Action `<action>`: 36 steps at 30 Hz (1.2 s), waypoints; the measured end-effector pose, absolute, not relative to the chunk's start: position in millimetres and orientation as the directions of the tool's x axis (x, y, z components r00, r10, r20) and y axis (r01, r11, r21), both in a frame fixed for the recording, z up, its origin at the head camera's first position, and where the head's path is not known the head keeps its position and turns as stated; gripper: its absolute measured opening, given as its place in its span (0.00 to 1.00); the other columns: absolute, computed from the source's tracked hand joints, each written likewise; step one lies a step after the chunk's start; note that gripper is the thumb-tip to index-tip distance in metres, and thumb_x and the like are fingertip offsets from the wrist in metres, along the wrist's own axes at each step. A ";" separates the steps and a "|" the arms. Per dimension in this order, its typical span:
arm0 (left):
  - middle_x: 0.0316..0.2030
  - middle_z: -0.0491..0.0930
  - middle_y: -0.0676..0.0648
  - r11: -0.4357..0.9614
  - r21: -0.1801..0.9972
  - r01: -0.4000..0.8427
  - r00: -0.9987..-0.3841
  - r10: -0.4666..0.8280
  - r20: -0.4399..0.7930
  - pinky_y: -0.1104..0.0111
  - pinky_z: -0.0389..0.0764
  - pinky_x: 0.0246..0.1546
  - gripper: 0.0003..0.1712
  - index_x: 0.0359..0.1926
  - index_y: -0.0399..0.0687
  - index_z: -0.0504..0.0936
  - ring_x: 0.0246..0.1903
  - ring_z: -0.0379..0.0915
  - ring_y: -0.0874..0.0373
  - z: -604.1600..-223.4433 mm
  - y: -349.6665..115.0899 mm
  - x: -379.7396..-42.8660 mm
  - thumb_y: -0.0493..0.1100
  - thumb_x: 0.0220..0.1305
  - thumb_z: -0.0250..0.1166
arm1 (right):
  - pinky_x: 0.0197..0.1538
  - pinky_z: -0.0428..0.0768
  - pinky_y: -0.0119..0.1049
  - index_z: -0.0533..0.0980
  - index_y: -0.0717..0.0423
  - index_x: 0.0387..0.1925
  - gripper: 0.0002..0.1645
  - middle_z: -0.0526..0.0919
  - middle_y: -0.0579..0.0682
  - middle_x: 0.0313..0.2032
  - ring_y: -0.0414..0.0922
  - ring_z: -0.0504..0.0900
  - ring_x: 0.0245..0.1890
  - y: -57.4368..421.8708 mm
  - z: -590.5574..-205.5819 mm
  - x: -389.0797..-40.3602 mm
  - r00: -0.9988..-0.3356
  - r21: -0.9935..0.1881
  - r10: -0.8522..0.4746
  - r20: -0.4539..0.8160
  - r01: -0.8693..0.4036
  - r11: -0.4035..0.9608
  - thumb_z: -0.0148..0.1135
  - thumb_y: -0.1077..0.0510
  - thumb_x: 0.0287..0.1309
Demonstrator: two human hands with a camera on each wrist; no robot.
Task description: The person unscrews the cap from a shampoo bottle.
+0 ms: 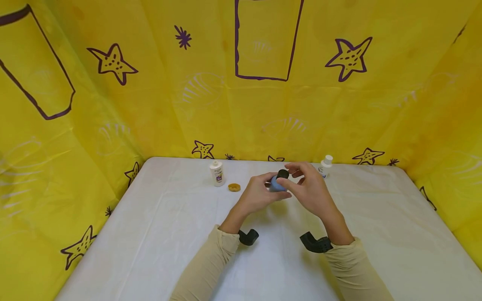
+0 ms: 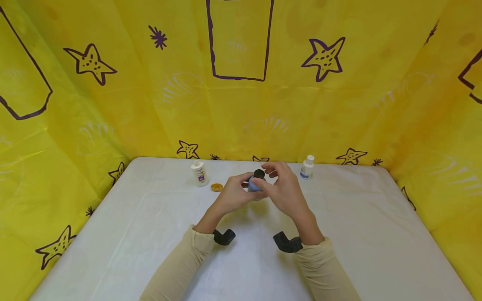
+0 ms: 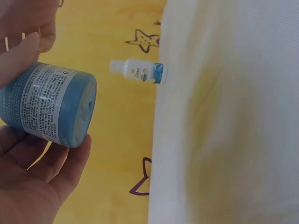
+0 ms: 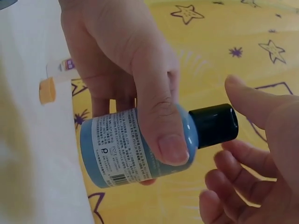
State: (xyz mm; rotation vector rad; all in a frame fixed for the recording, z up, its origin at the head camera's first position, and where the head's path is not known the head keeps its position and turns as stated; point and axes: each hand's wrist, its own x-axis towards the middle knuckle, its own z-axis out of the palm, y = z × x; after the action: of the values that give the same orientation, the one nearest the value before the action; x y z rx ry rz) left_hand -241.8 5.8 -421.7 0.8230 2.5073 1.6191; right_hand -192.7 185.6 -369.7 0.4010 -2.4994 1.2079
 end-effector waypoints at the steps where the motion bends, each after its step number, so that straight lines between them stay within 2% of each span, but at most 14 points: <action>1: 0.43 0.88 0.54 0.307 0.859 0.409 -0.855 0.459 0.243 0.70 0.82 0.41 0.20 0.46 0.63 0.85 0.39 0.80 0.63 -422.0 6.2 -241.4 0.58 0.53 0.79 | 0.44 0.80 0.38 0.79 0.60 0.55 0.26 0.82 0.56 0.46 0.52 0.82 0.46 185.2 -369.8 -192.9 -0.907 -0.702 -0.084 0.412 -0.375 0.605 0.76 0.55 0.56; 4: 0.42 0.88 0.54 0.295 0.860 0.417 -0.845 0.474 0.247 0.71 0.82 0.40 0.19 0.44 0.64 0.85 0.38 0.80 0.65 -423.1 7.6 -240.5 0.58 0.53 0.79 | 0.43 0.78 0.38 0.79 0.59 0.48 0.23 0.80 0.55 0.40 0.52 0.81 0.43 184.5 -370.9 -192.8 -0.915 -0.710 -0.050 0.401 -0.345 0.614 0.78 0.55 0.54; 9: 0.41 0.87 0.60 0.297 0.858 0.420 -0.842 0.480 0.246 0.72 0.83 0.41 0.21 0.47 0.65 0.86 0.39 0.82 0.66 -424.6 9.2 -238.8 0.57 0.52 0.80 | 0.42 0.79 0.39 0.79 0.58 0.44 0.20 0.81 0.54 0.40 0.50 0.81 0.41 184.4 -372.8 -191.8 -0.913 -0.708 -0.055 0.405 -0.351 0.612 0.79 0.55 0.53; 17: 0.47 0.87 0.59 0.320 0.851 0.417 -0.849 0.472 0.239 0.71 0.83 0.44 0.26 0.53 0.65 0.85 0.43 0.82 0.66 -423.4 8.1 -238.8 0.58 0.53 0.79 | 0.41 0.79 0.33 0.82 0.57 0.55 0.21 0.83 0.54 0.46 0.47 0.80 0.43 188.1 -370.0 -188.7 -0.884 -0.656 -0.167 0.436 -0.439 0.614 0.72 0.58 0.61; 24: 0.50 0.87 0.56 0.326 0.856 0.402 -0.857 0.463 0.226 0.69 0.84 0.48 0.30 0.57 0.61 0.84 0.47 0.83 0.63 -423.7 6.6 -242.0 0.57 0.53 0.79 | 0.46 0.80 0.38 0.76 0.55 0.65 0.25 0.81 0.55 0.57 0.49 0.80 0.50 190.6 -368.1 -189.5 -0.862 -0.630 -0.281 0.421 -0.501 0.593 0.63 0.60 0.68; 27: 0.51 0.87 0.56 0.321 0.862 0.393 -0.861 0.457 0.222 0.68 0.84 0.50 0.30 0.58 0.61 0.84 0.48 0.84 0.62 -424.7 6.2 -243.3 0.57 0.53 0.79 | 0.47 0.81 0.39 0.74 0.53 0.68 0.26 0.80 0.54 0.61 0.51 0.79 0.53 190.9 -368.0 -190.2 -0.865 -0.645 -0.291 0.410 -0.500 0.578 0.62 0.60 0.70; 30: 0.47 0.87 0.57 0.318 0.860 0.399 -0.862 0.451 0.233 0.68 0.83 0.46 0.27 0.53 0.63 0.85 0.44 0.83 0.62 -425.2 6.0 -243.9 0.59 0.53 0.79 | 0.48 0.81 0.38 0.73 0.54 0.68 0.28 0.78 0.54 0.64 0.51 0.80 0.55 189.8 -368.7 -191.3 -0.883 -0.677 -0.258 0.392 -0.467 0.569 0.65 0.57 0.69; 33: 0.42 0.87 0.57 0.314 0.858 0.407 -0.861 0.447 0.245 0.69 0.82 0.40 0.22 0.47 0.63 0.85 0.40 0.81 0.60 -426.1 6.6 -243.8 0.60 0.53 0.79 | 0.48 0.81 0.39 0.73 0.56 0.66 0.31 0.78 0.56 0.59 0.52 0.80 0.52 186.9 -370.5 -193.2 -0.913 -0.717 -0.177 0.367 -0.399 0.572 0.70 0.53 0.65; 36: 0.38 0.86 0.58 0.303 0.862 0.407 -0.858 0.449 0.248 0.70 0.81 0.37 0.20 0.43 0.63 0.85 0.37 0.80 0.60 -427.3 8.0 -242.7 0.59 0.52 0.80 | 0.47 0.79 0.41 0.76 0.58 0.59 0.29 0.79 0.57 0.48 0.52 0.80 0.47 184.3 -373.3 -193.8 -0.930 -0.742 -0.094 0.354 -0.341 0.578 0.74 0.51 0.60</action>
State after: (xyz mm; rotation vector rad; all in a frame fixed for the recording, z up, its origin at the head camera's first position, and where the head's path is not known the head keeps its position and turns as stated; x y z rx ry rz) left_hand -242.7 8.0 -427.3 0.8234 2.5031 1.6366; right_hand -193.8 184.3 -373.3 0.3579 -2.5350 1.2791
